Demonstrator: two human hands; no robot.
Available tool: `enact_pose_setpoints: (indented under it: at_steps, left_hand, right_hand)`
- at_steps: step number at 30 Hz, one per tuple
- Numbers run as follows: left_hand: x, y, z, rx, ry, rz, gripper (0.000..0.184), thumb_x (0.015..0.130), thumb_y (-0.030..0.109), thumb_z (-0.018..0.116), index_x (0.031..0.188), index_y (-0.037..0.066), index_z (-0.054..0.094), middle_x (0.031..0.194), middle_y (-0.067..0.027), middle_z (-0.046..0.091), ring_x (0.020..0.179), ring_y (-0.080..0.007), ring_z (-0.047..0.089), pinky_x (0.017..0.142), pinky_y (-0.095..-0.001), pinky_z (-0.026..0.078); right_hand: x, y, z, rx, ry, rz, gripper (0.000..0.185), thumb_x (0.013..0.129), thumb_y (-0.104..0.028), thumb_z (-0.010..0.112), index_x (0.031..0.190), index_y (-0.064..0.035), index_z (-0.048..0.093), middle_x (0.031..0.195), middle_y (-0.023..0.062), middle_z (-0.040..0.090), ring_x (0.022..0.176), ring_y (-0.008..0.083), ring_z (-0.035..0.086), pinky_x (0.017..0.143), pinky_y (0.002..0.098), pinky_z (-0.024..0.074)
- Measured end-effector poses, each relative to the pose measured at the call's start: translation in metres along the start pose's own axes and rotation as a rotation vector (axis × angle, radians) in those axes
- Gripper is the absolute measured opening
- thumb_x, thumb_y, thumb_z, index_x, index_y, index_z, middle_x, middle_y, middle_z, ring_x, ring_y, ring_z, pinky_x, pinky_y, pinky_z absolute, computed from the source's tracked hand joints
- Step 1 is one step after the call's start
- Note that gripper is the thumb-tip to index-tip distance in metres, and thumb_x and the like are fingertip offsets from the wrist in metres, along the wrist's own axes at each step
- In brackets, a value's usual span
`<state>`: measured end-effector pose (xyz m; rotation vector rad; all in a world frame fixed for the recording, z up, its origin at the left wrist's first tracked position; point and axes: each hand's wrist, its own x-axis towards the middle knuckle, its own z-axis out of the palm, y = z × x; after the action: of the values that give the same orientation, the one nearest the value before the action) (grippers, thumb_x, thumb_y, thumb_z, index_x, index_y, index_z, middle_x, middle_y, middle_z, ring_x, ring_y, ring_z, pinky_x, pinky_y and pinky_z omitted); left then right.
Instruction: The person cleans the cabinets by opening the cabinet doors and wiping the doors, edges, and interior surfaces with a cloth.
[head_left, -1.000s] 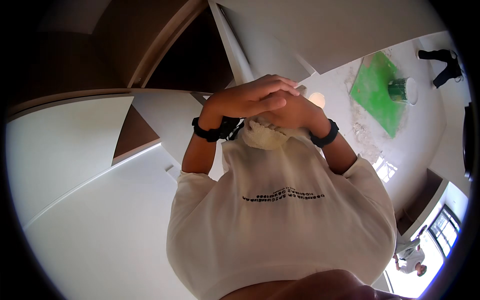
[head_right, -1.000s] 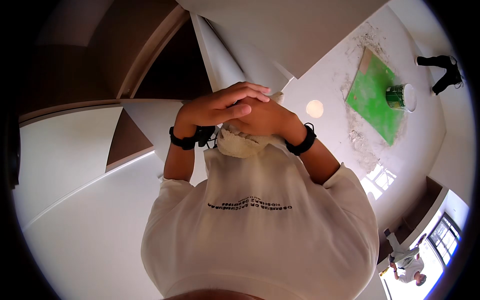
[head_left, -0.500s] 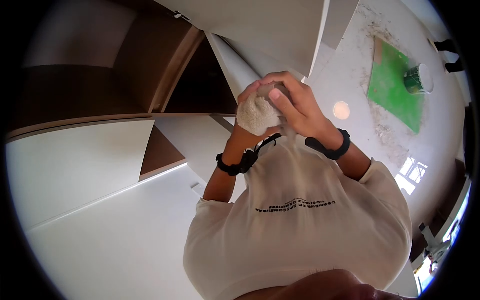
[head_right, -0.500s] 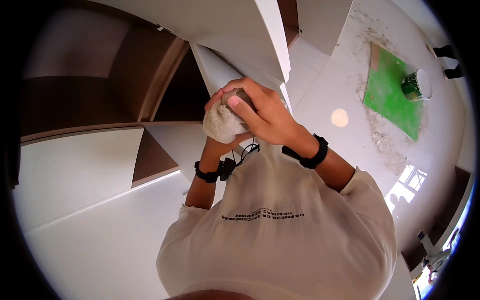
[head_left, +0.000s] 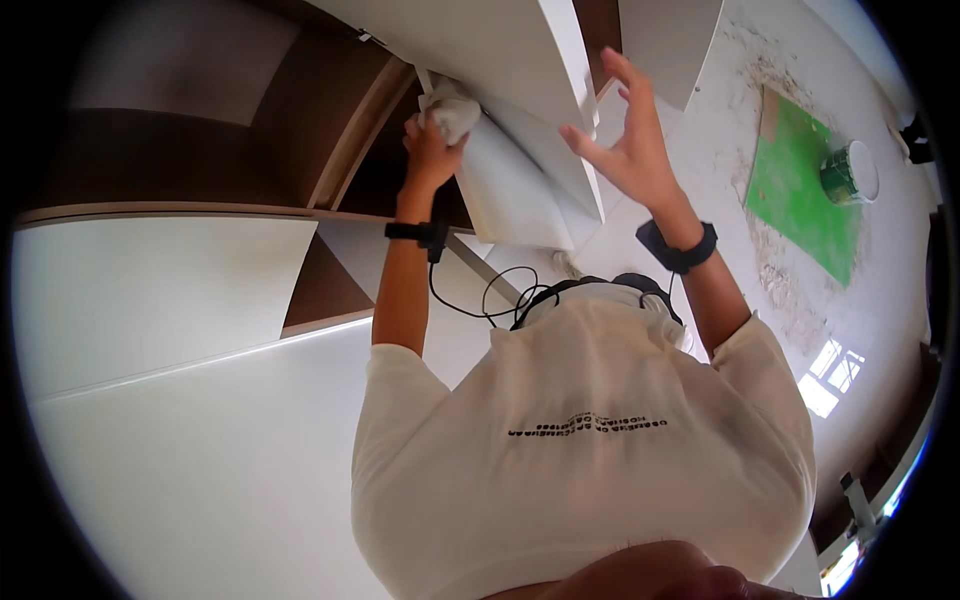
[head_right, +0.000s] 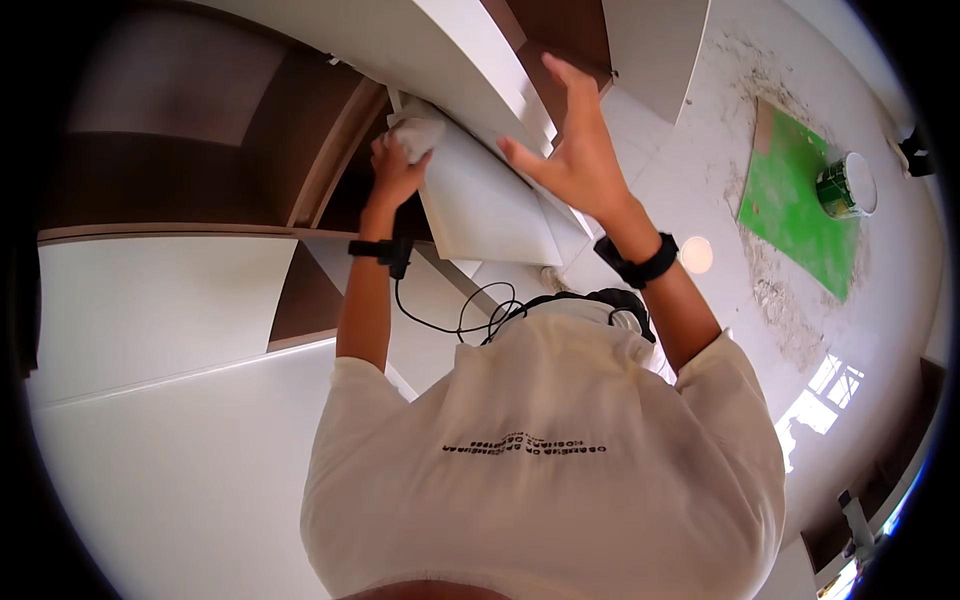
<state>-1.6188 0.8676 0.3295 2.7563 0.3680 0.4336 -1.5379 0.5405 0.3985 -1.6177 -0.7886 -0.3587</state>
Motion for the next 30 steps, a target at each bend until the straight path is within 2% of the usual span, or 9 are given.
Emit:
enact_pose_setpoints:
  at_steps: [1, 2, 5, 8, 11, 12, 18, 25, 30]
  left_hand:
    - [-0.014, 0.029, 0.005, 0.246, 0.03, -0.114, 0.07, 0.079, 0.02, 0.078, 0.139, 0.009, 0.044, 0.14, -0.0264, 0.038, 0.126, -0.047, 0.04, 0.1, -0.0561, 0.044]
    - [-0.008, 0.016, 0.013, 0.241, -0.051, -0.112, 0.082, 0.078, 0.025, 0.079, 0.146, 0.012, 0.036, 0.147, -0.0279, 0.022, 0.13, -0.0532, 0.028, 0.102, -0.0603, 0.041]
    - [0.005, 0.003, 0.015, 0.158, -0.064, -0.122, 0.085, 0.079, 0.029, 0.078, 0.148, 0.012, 0.032, 0.149, -0.03, 0.02, 0.131, -0.0539, 0.029, 0.106, -0.0593, 0.037]
    - [0.01, 0.007, 0.01, -0.016, -0.155, -0.285, 0.087, 0.081, 0.032, 0.076, 0.15, 0.011, 0.027, 0.15, -0.0324, 0.018, 0.134, -0.0539, 0.028, 0.109, -0.0581, 0.035]
    - [0.009, -0.002, 0.022, -0.062, -0.1, -0.233, 0.087, 0.083, 0.032, 0.074, 0.151, 0.011, 0.023, 0.151, -0.0333, 0.016, 0.135, -0.0546, 0.028, 0.111, -0.0559, 0.034]
    - [0.006, 0.002, 0.024, -0.06, -0.05, -0.273, 0.084, 0.084, 0.032, 0.072, 0.151, 0.015, 0.024, 0.152, -0.0313, 0.016, 0.131, -0.055, 0.035, 0.109, -0.0539, 0.038]
    - [-0.035, 0.049, 0.01, -0.063, -0.118, -0.444, 0.077, 0.087, 0.029, 0.069, 0.15, 0.02, 0.026, 0.151, -0.0302, 0.016, 0.122, -0.055, 0.046, 0.103, -0.0536, 0.046]
    - [-0.109, 0.083, 0.02, 0.028, -0.053, -0.363, 0.075, 0.087, 0.03, 0.07, 0.148, 0.017, 0.028, 0.149, -0.0248, 0.022, 0.118, -0.0581, 0.045, 0.1, -0.0558, 0.047]
    - [-0.099, 0.09, 0.011, 0.065, -0.142, -0.422, 0.078, 0.083, 0.034, 0.07, 0.148, 0.015, 0.031, 0.146, -0.0245, 0.029, 0.121, -0.0554, 0.045, 0.101, -0.0569, 0.045]
  right_hand:
    - [0.013, -0.004, 0.002, 0.029, 0.027, -0.051, 0.073, 0.084, -0.024, 0.077, 0.144, -0.0047, 0.04, 0.139, 0.0151, 0.049, 0.127, 0.0291, 0.049, 0.107, 0.0402, 0.0382]
    - [0.029, -0.01, 0.005, 0.059, 0.055, -0.106, 0.07, 0.086, -0.026, 0.076, 0.144, -0.0059, 0.042, 0.142, 0.015, 0.048, 0.129, 0.0279, 0.049, 0.108, 0.0397, 0.0374]
    - [0.082, -0.043, -0.003, 0.118, 0.034, -0.172, 0.085, 0.082, -0.028, 0.077, 0.147, 0.001, 0.032, 0.137, 0.0206, 0.052, 0.13, 0.0291, 0.05, 0.109, 0.0401, 0.0387]
    - [0.115, -0.063, 0.002, 0.217, -0.044, -0.15, 0.09, 0.084, -0.028, 0.076, 0.15, 0.0017, 0.023, 0.139, 0.0279, 0.05, 0.132, 0.035, 0.049, 0.11, 0.0419, 0.039]
    - [0.122, -0.082, 0.016, 0.29, 0.006, -0.155, 0.08, 0.086, -0.027, 0.074, 0.146, 0.0022, 0.03, 0.133, 0.0298, 0.055, 0.126, 0.0371, 0.056, 0.105, 0.041, 0.0439]
    - [0.123, -0.081, 0.019, 0.284, -0.022, -0.127, 0.066, 0.088, -0.023, 0.071, 0.14, 0.0019, 0.039, 0.122, 0.0298, 0.061, 0.115, 0.0389, 0.063, 0.098, 0.0418, 0.0495]
    - [0.118, -0.078, 0.028, 0.273, -0.003, -0.241, 0.042, 0.091, -0.02, 0.068, 0.123, 0.0024, 0.051, 0.109, 0.028, 0.066, 0.103, 0.0407, 0.067, 0.086, 0.0429, 0.053]
    - [0.12, -0.063, 0.04, 0.16, 0.152, -0.378, 0.041, 0.091, -0.026, 0.068, 0.111, 0.0035, 0.048, 0.09, 0.0294, 0.062, 0.083, 0.0491, 0.062, 0.071, 0.0489, 0.0499]
    - [0.115, -0.08, 0.021, 0.219, -0.095, -0.164, 0.044, 0.092, -0.026, 0.066, 0.113, 0.0045, 0.043, 0.084, 0.0289, 0.065, 0.083, 0.0503, 0.063, 0.072, 0.0499, 0.0505]
